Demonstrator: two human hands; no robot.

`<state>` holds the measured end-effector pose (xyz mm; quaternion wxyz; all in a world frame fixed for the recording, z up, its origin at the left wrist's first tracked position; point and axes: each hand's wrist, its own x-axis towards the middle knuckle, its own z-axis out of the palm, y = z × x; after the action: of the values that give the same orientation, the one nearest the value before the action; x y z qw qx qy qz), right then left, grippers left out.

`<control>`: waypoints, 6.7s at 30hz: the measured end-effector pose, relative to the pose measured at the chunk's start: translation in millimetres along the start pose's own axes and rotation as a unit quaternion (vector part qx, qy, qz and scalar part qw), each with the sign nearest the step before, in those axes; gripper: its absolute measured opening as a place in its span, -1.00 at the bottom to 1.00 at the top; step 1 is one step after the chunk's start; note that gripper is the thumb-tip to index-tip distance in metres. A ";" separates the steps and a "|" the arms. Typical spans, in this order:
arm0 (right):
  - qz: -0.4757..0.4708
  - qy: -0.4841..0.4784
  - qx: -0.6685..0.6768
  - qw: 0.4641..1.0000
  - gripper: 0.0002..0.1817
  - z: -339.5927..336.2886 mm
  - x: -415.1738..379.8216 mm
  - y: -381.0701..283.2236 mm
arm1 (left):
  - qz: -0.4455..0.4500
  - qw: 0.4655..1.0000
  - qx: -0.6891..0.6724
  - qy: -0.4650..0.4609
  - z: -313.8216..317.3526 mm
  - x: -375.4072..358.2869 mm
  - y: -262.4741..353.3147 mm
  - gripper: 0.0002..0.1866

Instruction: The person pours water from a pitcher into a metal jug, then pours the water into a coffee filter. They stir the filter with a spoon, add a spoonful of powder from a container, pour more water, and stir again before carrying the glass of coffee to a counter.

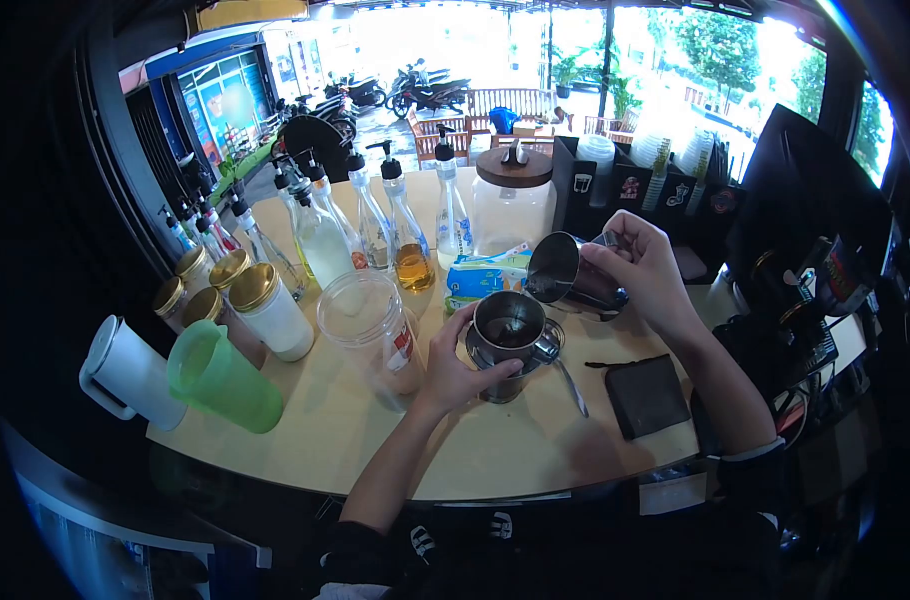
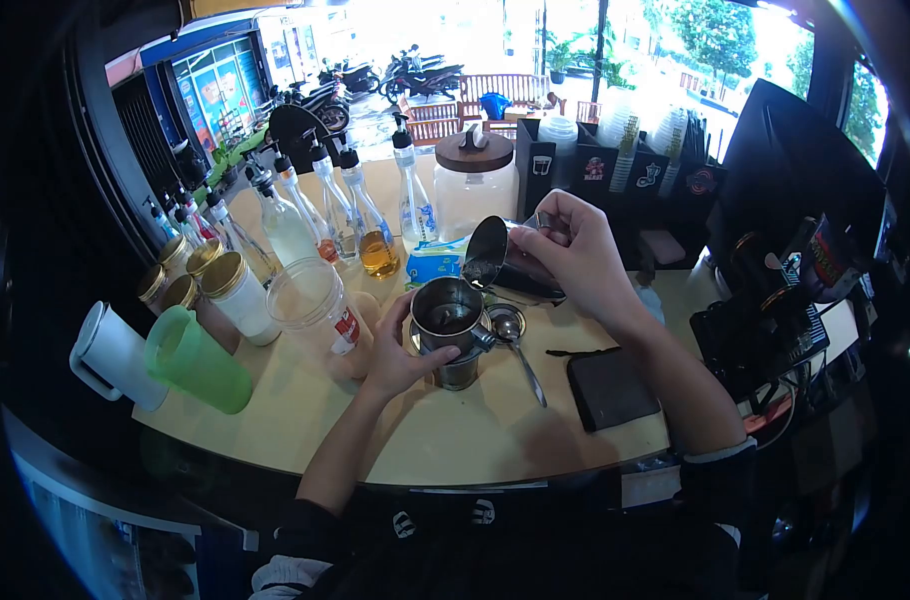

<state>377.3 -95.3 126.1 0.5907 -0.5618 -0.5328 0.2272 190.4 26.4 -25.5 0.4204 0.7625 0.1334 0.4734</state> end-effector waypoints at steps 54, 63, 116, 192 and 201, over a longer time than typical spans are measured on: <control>0.004 0.107 0.182 0.977 -0.83 -36.4 -15.6 87.5 | 0.008 0.999 0.050 -0.016 -2.8 5.9 18.4 -0.13; 0.057 0.170 0.175 0.968 -0.78 -50.5 -42.3 137.2 | -0.078 0.989 0.104 -0.062 -6.6 15.2 42.1 -0.11; -0.002 -0.053 0.023 0.998 -0.78 -9.3 3.4 -20.0 | 0.000 0.987 0.163 0.011 3.2 12.4 58.1 -0.18; -0.091 0.055 -0.254 0.961 -0.79 -59.8 -72.5 192.1 | 0.041 0.948 0.315 0.034 -9.9 19.0 76.2 -0.27; -0.117 -0.326 -0.471 0.811 -0.61 -15.9 -84.8 161.1 | 0.045 0.946 0.320 0.028 -10.2 15.1 67.7 -0.21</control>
<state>416.7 -132.7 -48.4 0.0676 -0.5972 -0.7979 0.0477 176.5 -0.6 37.7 0.1285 0.8486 0.2555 0.4451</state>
